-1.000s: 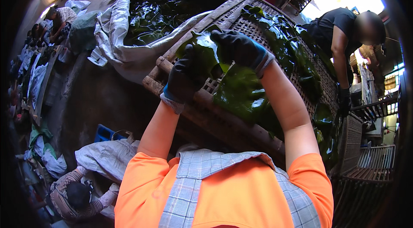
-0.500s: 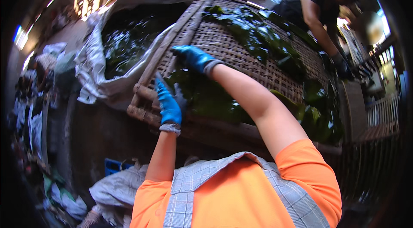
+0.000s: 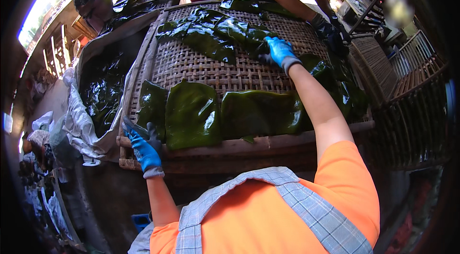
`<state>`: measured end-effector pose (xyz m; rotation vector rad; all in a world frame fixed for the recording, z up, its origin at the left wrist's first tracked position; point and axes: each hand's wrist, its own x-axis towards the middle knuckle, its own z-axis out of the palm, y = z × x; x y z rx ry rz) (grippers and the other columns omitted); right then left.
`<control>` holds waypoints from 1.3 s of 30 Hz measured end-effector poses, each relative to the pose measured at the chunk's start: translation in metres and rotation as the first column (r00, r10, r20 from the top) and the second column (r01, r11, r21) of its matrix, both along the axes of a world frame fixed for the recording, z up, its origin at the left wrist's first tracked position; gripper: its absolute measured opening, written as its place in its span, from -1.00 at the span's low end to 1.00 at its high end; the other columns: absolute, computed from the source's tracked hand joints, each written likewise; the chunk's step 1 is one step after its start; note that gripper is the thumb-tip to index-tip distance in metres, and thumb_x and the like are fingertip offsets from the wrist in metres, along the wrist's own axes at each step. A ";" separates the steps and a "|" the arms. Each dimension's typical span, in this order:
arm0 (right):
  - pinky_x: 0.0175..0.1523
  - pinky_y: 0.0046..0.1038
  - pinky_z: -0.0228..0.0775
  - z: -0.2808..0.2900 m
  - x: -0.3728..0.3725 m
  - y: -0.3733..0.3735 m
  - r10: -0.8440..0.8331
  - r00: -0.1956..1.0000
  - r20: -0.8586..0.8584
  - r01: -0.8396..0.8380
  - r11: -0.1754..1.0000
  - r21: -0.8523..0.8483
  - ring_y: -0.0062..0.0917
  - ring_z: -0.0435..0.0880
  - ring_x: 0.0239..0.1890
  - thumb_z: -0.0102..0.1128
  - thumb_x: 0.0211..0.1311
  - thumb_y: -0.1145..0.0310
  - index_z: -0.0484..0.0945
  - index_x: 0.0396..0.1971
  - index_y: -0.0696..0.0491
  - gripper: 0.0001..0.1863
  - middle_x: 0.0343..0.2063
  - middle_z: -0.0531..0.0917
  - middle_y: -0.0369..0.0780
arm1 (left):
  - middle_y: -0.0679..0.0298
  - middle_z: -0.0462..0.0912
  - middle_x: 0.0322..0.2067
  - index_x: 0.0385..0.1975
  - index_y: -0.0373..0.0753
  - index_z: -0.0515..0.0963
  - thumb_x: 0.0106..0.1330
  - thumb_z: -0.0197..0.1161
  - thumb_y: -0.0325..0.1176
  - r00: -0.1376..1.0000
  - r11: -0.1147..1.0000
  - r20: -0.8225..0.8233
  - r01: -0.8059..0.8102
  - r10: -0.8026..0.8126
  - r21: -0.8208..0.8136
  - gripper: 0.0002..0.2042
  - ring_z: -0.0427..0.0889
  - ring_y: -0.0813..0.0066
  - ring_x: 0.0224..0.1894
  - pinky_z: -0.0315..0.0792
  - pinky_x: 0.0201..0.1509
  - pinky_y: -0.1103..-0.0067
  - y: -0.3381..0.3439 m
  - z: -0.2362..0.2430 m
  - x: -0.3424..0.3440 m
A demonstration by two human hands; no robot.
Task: The person takes green leaves from a bag and lays them flat onto a woven tray. They fold the leaves and arrange them in rows on the tray. They then lift the tray and place it into a drying rack before starting a new tray on the work surface.
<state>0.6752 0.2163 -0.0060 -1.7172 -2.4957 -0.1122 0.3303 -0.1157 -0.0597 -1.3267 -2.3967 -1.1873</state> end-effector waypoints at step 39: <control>0.19 -0.39 0.38 0.029 0.025 -0.108 -0.010 -0.223 -0.975 -0.726 0.669 0.160 -0.46 0.56 0.04 -0.02 0.38 0.28 0.44 0.06 0.17 -0.64 -0.02 0.59 -0.18 | 0.20 0.55 0.01 0.15 -0.21 0.37 0.49 -0.17 -0.04 -0.460 0.466 0.598 0.376 -0.656 0.801 -0.56 0.58 0.35 -0.01 0.49 0.09 0.40 0.171 0.111 0.174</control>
